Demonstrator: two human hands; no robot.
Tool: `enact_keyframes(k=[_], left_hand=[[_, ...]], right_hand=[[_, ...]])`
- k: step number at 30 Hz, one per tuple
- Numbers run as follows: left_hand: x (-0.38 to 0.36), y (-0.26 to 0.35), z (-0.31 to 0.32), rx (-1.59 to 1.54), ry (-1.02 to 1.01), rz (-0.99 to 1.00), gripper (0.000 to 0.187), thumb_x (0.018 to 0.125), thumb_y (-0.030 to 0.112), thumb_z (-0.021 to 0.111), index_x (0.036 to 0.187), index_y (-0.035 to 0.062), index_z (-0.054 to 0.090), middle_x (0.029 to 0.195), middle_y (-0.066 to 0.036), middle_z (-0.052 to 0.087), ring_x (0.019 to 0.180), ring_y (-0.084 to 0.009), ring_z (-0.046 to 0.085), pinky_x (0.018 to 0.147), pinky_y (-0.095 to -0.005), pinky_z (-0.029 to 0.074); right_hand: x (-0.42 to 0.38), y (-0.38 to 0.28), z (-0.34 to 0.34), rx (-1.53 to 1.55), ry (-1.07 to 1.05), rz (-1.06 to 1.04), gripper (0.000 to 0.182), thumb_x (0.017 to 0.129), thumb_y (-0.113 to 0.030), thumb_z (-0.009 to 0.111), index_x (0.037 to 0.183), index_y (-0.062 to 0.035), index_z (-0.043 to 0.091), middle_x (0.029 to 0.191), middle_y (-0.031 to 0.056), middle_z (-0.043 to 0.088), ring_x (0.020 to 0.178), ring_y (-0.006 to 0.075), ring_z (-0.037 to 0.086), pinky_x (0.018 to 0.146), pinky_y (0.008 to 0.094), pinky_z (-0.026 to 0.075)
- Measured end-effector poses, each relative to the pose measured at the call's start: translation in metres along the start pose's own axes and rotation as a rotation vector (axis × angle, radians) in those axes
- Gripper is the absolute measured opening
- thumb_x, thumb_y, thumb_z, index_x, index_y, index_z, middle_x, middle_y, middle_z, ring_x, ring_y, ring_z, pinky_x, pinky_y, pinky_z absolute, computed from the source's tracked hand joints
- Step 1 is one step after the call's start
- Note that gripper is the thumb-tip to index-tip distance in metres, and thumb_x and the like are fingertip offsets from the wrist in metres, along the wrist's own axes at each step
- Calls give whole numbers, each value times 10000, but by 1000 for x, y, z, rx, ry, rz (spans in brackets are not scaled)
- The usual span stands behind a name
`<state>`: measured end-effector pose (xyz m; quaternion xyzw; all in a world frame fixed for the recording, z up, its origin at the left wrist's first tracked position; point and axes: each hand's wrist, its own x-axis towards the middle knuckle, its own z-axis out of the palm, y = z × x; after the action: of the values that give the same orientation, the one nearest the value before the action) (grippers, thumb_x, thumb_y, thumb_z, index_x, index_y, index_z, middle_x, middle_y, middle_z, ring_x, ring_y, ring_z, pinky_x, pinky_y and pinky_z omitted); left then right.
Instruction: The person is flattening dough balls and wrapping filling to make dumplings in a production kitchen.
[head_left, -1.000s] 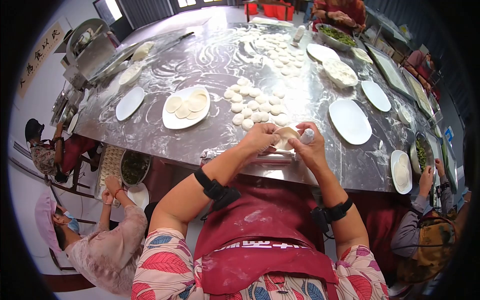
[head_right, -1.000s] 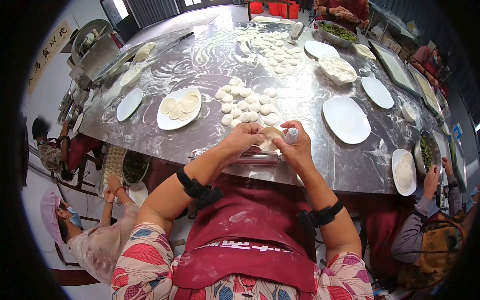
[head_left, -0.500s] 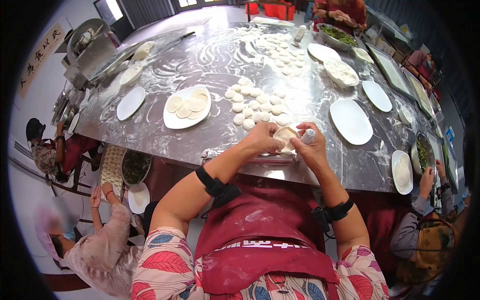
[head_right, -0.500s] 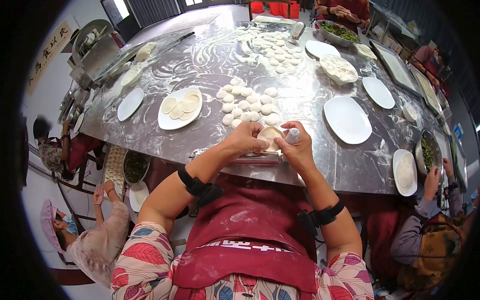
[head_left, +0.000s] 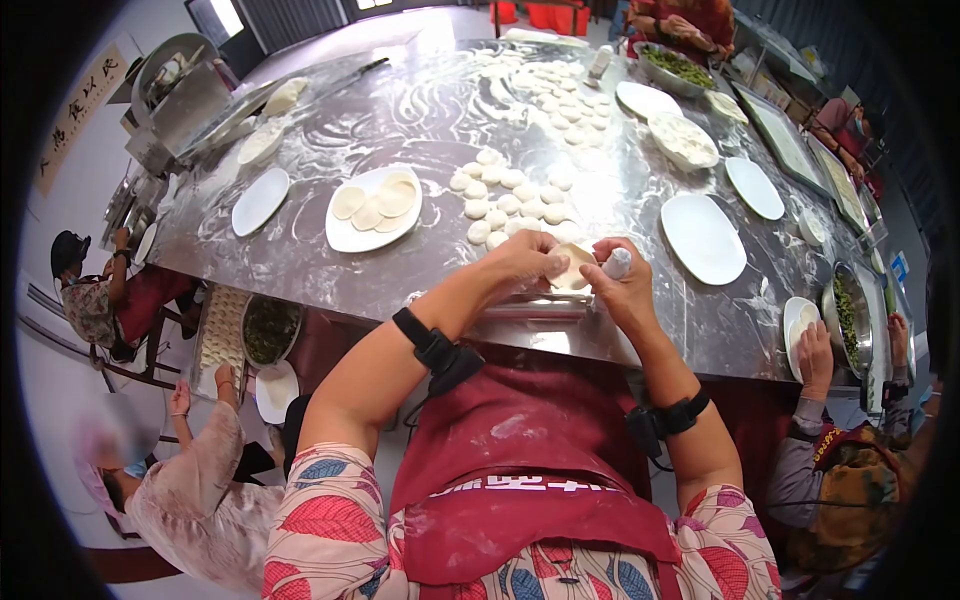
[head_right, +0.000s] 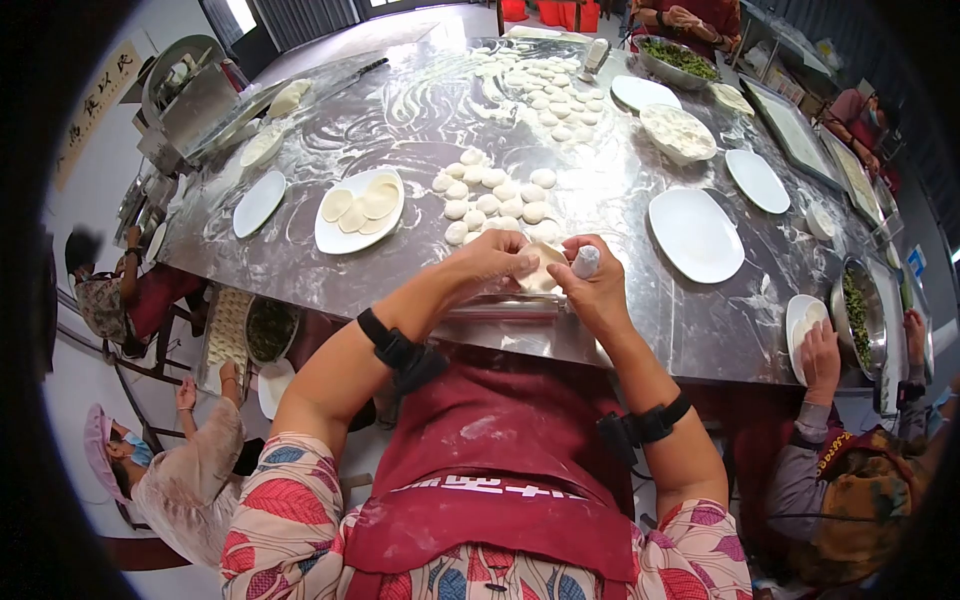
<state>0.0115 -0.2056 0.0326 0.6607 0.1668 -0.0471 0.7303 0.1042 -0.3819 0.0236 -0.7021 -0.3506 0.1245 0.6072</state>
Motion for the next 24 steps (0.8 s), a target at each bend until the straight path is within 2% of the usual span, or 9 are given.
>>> enact_keyframes(k=[1, 4, 8, 9, 13, 14, 17, 20, 24], left_hand=[[3, -1, 0, 99, 80, 11, 143, 844, 131, 675, 880, 12, 603, 723, -21, 590, 622, -89, 540, 554, -232, 435], [12, -16, -16, 334, 110, 2, 141, 841, 141, 681, 837, 18, 613, 684, -23, 590, 607, -91, 537, 547, -225, 430], [9, -18, -25, 827, 218, 105, 106, 741, 90, 677, 788, -1, 649, 675, -73, 624, 617, -148, 582, 552, -320, 453], [9, -18, -26, 863, 222, 104, 127, 709, 79, 652, 805, -3, 669, 707, -108, 651, 652, -179, 611, 600, -351, 472], [12, -14, -25, 934, 217, 163, 150, 746, 115, 672, 854, 12, 693, 762, -132, 681, 701, -211, 633, 656, -347, 487], [13, -12, -27, 929, 204, 157, 157, 754, 125, 676, 865, 16, 698, 773, -137, 685, 712, -219, 637, 669, -348, 490], [22, -8, -32, 910, 159, 121, 168, 773, 150, 687, 879, 21, 704, 786, -147, 687, 730, -227, 641, 690, -349, 493], [24, -3, -34, 933, 139, 98, 165, 783, 156, 682, 875, 21, 706, 798, -162, 687, 754, -244, 650, 705, -353, 496], [24, -7, -33, 977, 157, 116, 166, 781, 147, 677, 888, 24, 705, 818, -167, 690, 785, -263, 659, 718, -360, 500]], right_hand=[[-2, 2, 1, 10, 4, 24, 294, 787, -51, 727, 1040, -34, 577, 843, 57, 636, 713, 92, 601, 622, 243, 497], [-19, -1, 5, 57, 111, -63, 287, 801, -72, 729, 1043, -28, 580, 811, 45, 634, 719, 94, 601, 628, 242, 491], [-31, -7, -1, 141, 12, 48, 243, 804, -90, 737, 956, -30, 557, 752, 33, 611, 622, 86, 580, 536, 224, 464], [-27, -7, -1, 143, 12, 20, 224, 805, -84, 736, 898, -37, 538, 696, 16, 591, 578, 72, 554, 492, 218, 438], [5, -14, 4, 58, 45, -116, 221, 807, -94, 744, 846, -53, 530, 641, 2, 556, 557, 55, 497, 483, 213, 395], [18, -7, 7, 1, 73, -276, 234, 810, -111, 750, 838, -62, 523, 631, -12, 542, 550, 51, 476, 487, 207, 383], [43, 5, 16, 116, 20, -159, 232, 826, -116, 740, 817, -71, 512, 622, -30, 518, 555, 61, 461, 515, 221, 392], [44, 17, 22, 95, 94, -164, 233, 827, -115, 737, 814, -72, 509, 631, -32, 514, 581, 64, 471, 535, 227, 402], [6, 11, 8, 6, 114, -165, 208, 828, -90, 722, 837, -59, 517, 699, -18, 521, 620, 60, 474, 556, 222, 405]])
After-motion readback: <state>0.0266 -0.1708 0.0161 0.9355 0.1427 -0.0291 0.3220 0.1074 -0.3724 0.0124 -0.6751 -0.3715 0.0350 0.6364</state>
